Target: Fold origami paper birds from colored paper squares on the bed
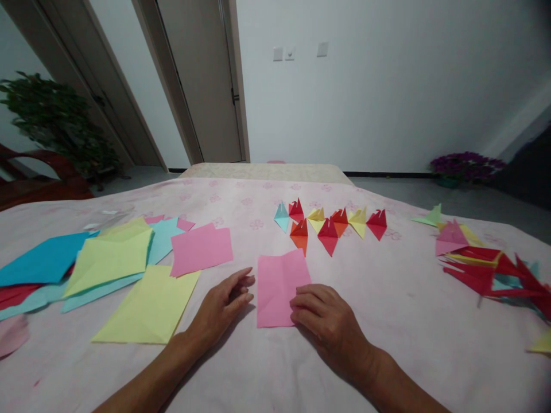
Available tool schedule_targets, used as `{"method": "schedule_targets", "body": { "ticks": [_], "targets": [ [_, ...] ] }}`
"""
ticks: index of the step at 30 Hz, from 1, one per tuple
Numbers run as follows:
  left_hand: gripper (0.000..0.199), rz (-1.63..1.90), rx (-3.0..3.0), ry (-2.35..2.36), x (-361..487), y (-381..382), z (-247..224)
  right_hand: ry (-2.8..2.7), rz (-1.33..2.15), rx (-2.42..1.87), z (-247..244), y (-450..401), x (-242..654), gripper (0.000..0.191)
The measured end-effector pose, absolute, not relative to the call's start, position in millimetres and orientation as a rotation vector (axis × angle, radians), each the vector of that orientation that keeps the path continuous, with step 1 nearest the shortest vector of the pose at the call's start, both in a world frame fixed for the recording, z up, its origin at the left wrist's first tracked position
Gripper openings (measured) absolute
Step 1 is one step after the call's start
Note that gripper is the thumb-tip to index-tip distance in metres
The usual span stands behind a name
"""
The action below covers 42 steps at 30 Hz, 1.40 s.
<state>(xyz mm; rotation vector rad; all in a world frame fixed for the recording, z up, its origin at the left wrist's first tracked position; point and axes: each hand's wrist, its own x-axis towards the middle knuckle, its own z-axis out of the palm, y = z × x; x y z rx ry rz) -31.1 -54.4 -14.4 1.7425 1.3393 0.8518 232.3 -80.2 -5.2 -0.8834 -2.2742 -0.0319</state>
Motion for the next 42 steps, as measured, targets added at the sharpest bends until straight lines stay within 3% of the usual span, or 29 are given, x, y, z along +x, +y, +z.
{"method": "schedule_targets", "body": {
  "ticks": [5,9,14,20,24,29,42],
  "targets": [
    [0.073,0.973,1.482,1.341,-21,-49,-22,-2.173,0.007,-0.746,-1,-81,232,0.015],
    [0.079,1.105,1.437,1.397,-17,-44,-32,-2.091,0.099,-0.729,-5,-76,237,0.018],
    [0.069,1.114,1.538,1.521,-20,-39,-29,-1.98,0.311,-0.678,-11,-71,242,0.021],
    [0.034,1.103,1.509,1.356,-23,-40,-22,-1.782,0.458,-0.854,-16,-68,238,0.024],
    [0.033,1.194,1.387,1.255,-25,-41,-25,-1.515,0.562,-1.047,-19,-62,236,0.022],
    [0.033,1.222,1.401,1.213,-26,-41,-29,-1.249,0.933,-1.149,-15,-60,235,0.042],
    [0.033,1.293,1.552,1.282,-28,-38,-35,-1.365,1.048,-1.119,-18,-56,239,0.05]
  ]
}}
